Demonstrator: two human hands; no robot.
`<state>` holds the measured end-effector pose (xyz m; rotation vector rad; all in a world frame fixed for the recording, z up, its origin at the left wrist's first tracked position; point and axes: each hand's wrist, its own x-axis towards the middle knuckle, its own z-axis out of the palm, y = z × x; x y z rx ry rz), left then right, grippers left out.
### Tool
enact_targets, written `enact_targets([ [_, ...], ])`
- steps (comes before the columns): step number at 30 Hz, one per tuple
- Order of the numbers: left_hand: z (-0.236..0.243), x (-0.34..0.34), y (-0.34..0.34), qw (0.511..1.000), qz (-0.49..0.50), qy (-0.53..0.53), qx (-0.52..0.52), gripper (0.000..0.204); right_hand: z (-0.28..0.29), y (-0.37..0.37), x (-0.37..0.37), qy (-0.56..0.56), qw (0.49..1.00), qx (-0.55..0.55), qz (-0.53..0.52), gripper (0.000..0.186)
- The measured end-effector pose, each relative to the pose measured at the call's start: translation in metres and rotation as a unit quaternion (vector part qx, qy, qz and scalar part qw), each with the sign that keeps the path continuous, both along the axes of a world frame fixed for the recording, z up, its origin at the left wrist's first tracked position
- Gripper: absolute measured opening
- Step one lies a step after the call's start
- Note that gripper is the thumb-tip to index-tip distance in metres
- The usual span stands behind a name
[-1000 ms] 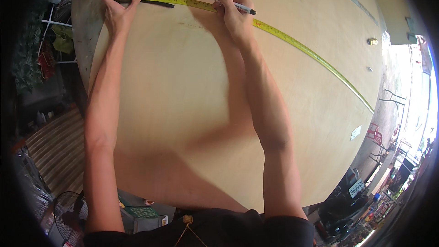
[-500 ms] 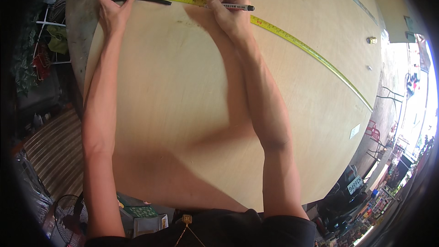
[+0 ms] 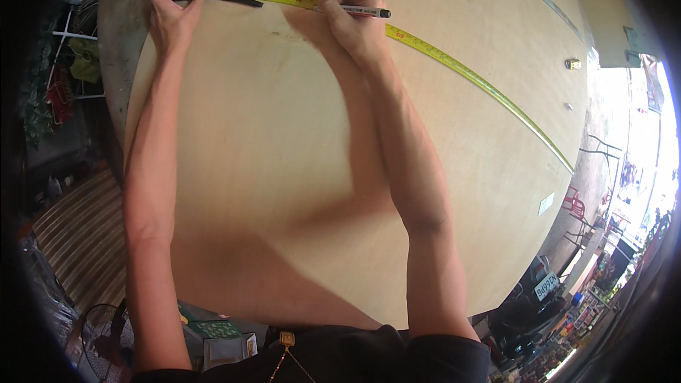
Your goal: The person measures and marks a large sheet of plywood using a tape measure, marker, and metal ruler. They draw straight lines and make cut marks along the board's surface in a workshop setting.
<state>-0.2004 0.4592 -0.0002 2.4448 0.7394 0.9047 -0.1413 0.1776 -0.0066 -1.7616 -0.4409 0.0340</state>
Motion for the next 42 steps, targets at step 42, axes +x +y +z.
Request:
enact_targets([
  [42,-0.004,-0.004,0.01,0.995,-0.052,-0.084,-0.013,0.088,0.02,0.004,-0.024,-0.114,0.975,-0.033,-0.186,0.032],
])
